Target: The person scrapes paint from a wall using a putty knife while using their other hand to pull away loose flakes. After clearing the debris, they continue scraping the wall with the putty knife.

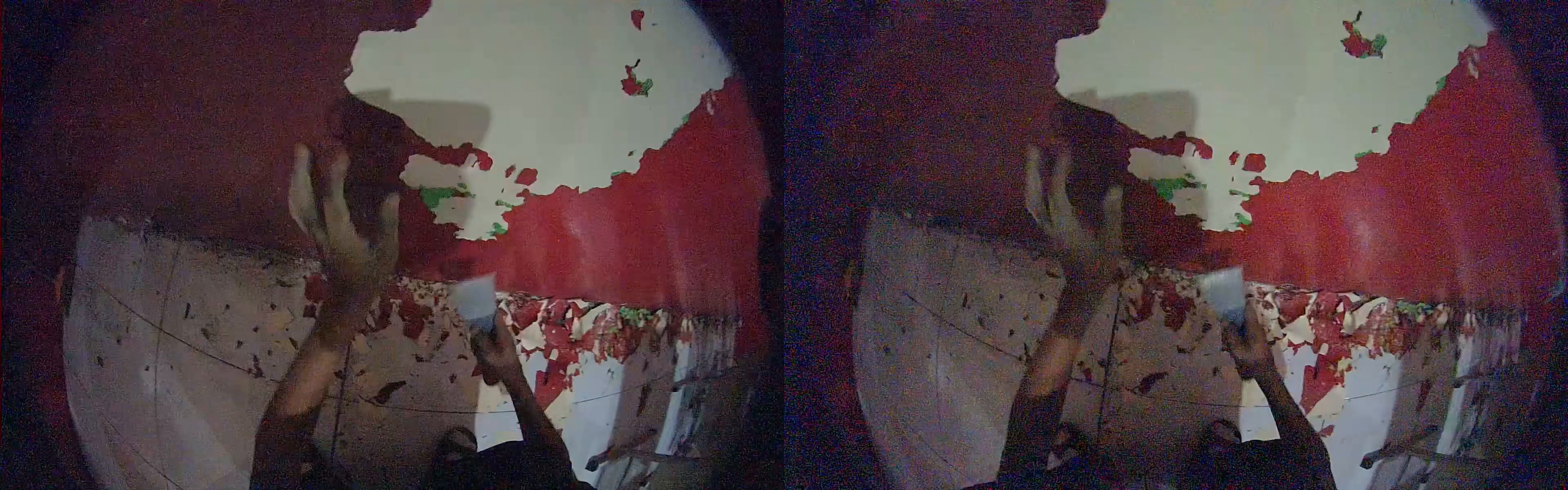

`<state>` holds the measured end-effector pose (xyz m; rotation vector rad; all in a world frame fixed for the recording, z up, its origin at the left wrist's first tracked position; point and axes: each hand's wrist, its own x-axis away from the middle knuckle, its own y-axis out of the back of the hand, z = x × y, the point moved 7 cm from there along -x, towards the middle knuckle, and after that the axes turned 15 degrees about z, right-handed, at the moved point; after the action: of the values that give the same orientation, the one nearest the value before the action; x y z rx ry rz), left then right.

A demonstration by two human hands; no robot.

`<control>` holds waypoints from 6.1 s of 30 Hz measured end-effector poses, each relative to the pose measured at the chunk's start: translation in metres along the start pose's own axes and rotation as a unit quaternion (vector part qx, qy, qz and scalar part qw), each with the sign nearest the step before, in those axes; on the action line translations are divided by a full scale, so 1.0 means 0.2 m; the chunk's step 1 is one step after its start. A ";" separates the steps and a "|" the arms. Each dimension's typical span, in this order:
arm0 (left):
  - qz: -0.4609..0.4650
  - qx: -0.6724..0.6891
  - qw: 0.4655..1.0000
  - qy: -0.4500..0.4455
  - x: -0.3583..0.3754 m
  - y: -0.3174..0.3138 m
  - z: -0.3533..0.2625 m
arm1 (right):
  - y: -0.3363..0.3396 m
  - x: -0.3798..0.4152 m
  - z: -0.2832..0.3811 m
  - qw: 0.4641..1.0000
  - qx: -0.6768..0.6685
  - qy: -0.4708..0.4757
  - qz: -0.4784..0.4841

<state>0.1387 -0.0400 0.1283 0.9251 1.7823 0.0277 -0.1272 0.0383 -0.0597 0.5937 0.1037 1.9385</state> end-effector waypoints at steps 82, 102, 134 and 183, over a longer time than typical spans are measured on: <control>0.199 0.281 0.919 0.192 0.63 -0.33 0.11 | 0.31 -0.19 0.75 0.878 0.402 0.203 -0.163; 0.172 0.343 0.866 0.322 0.66 -0.34 0.18 | 0.27 -0.17 0.86 0.821 0.540 0.142 -0.115; 0.119 0.335 0.885 0.301 0.65 -0.27 0.25 | 0.34 -0.15 0.92 0.880 0.437 0.115 -0.144; 0.168 0.182 0.945 0.214 0.30 -0.38 0.12 | 0.37 -0.01 0.69 0.938 0.317 0.084 -0.115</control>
<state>0.1073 -0.0675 0.0377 1.5808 2.0420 0.1290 -0.1257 -0.0227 0.0848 0.7882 0.8946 1.7067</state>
